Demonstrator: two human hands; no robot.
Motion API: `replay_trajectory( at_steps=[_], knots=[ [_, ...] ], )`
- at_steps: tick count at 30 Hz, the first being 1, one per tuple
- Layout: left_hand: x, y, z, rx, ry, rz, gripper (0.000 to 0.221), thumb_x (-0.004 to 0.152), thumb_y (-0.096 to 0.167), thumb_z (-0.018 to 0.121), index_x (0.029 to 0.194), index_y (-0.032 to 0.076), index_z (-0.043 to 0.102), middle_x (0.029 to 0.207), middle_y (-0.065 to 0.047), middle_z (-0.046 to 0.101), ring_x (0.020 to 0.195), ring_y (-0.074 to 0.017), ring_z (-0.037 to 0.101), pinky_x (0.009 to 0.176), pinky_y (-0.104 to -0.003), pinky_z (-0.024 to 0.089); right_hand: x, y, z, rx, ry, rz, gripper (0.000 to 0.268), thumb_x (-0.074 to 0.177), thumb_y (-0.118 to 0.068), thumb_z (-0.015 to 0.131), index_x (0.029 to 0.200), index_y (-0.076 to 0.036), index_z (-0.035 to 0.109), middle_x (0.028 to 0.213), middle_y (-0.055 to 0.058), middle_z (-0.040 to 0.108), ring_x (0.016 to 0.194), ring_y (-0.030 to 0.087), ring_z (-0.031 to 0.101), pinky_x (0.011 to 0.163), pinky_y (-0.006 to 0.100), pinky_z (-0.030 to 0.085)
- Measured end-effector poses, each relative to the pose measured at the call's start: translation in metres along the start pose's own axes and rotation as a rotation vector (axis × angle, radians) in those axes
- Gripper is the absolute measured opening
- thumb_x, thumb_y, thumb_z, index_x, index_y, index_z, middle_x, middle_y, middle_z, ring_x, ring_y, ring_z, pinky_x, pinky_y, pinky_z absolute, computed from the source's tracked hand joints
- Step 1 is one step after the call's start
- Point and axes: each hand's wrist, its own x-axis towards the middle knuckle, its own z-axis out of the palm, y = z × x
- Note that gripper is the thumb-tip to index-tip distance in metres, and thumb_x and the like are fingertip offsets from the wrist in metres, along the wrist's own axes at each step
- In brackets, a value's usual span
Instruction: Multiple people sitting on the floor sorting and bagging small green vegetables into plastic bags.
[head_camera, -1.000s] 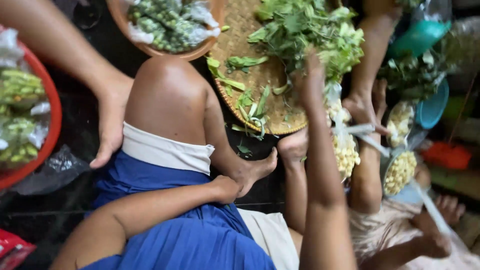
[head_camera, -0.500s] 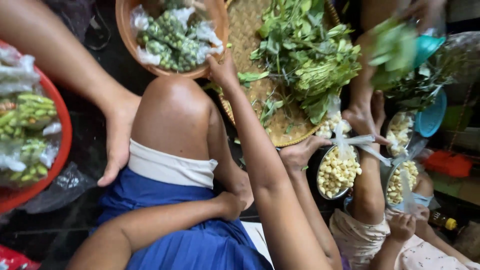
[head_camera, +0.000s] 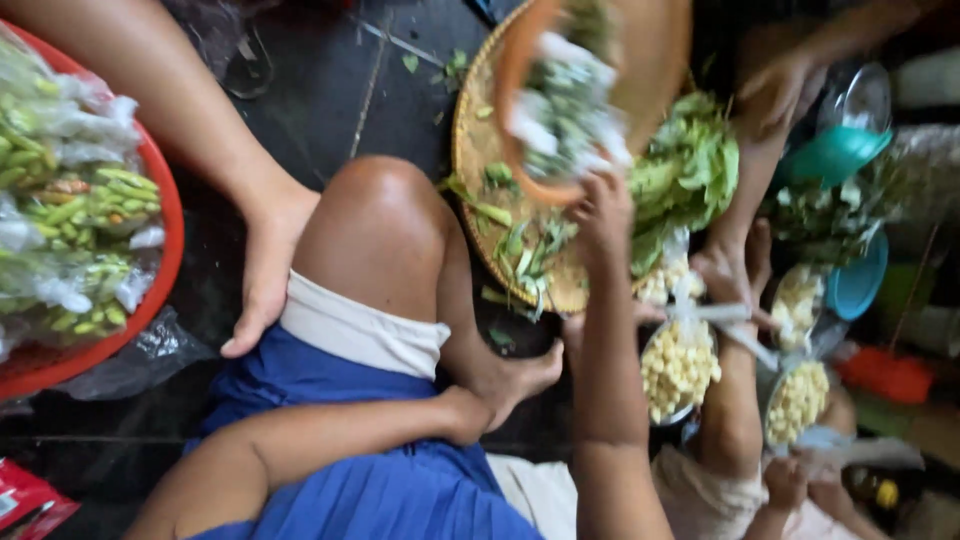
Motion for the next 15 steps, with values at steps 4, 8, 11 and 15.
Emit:
replay_trajectory(
  at_steps=[4, 8, 11, 15],
  knots=[
    [0.002, 0.005, 0.019, -0.018, -0.094, -0.022, 0.044, 0.098, 0.018, 0.043, 0.136, 0.004, 0.06, 0.122, -0.024, 0.069, 0.114, -0.0446, 0.065, 0.094, -0.063, 0.048, -0.079, 0.012, -0.08, 0.126, 0.18, 0.046, 0.015, 0.096, -0.006, 0.068, 0.105, -0.012, 0.057, 0.087, 0.001, 0.052, 0.067, 0.011, 0.052, 0.053, 0.023, 0.048],
    [-0.006, 0.007, 0.014, -0.017, -0.118, -0.077, 0.046, 0.099, 0.017, 0.04, 0.139, 0.006, 0.061, 0.129, -0.028, 0.066, 0.122, -0.0466, 0.063, 0.1, -0.066, 0.046, -0.17, 0.075, -0.137, 0.03, 0.124, -0.012, 0.032, 0.097, 0.003, 0.054, 0.126, -0.01, 0.056, 0.081, -0.001, 0.053, 0.063, 0.003, 0.051, 0.05, 0.019, 0.045],
    [-0.004, 0.001, 0.024, 0.063, -0.122, -0.075, 0.041, 0.098, 0.018, 0.042, 0.13, 0.011, 0.067, 0.122, -0.024, 0.071, 0.119, -0.0448, 0.065, 0.099, -0.062, 0.049, -0.225, 0.147, -0.164, 0.0, 0.132, 0.298, 0.049, 0.098, 0.0, 0.059, 0.146, -0.004, 0.048, 0.082, -0.004, 0.05, 0.059, 0.0, 0.049, 0.048, 0.012, 0.049],
    [-0.013, 0.0, 0.037, 0.175, -0.217, -0.062, 0.039, 0.099, 0.02, 0.044, 0.129, 0.01, 0.067, 0.121, -0.022, 0.072, 0.117, -0.0401, 0.068, 0.098, -0.059, 0.052, -0.262, 0.24, -0.175, 0.119, 0.205, 0.444, 0.058, 0.1, -0.013, 0.069, 0.153, -0.014, 0.046, 0.086, 0.004, 0.053, 0.063, 0.01, 0.057, 0.049, 0.025, 0.059]
  ],
)
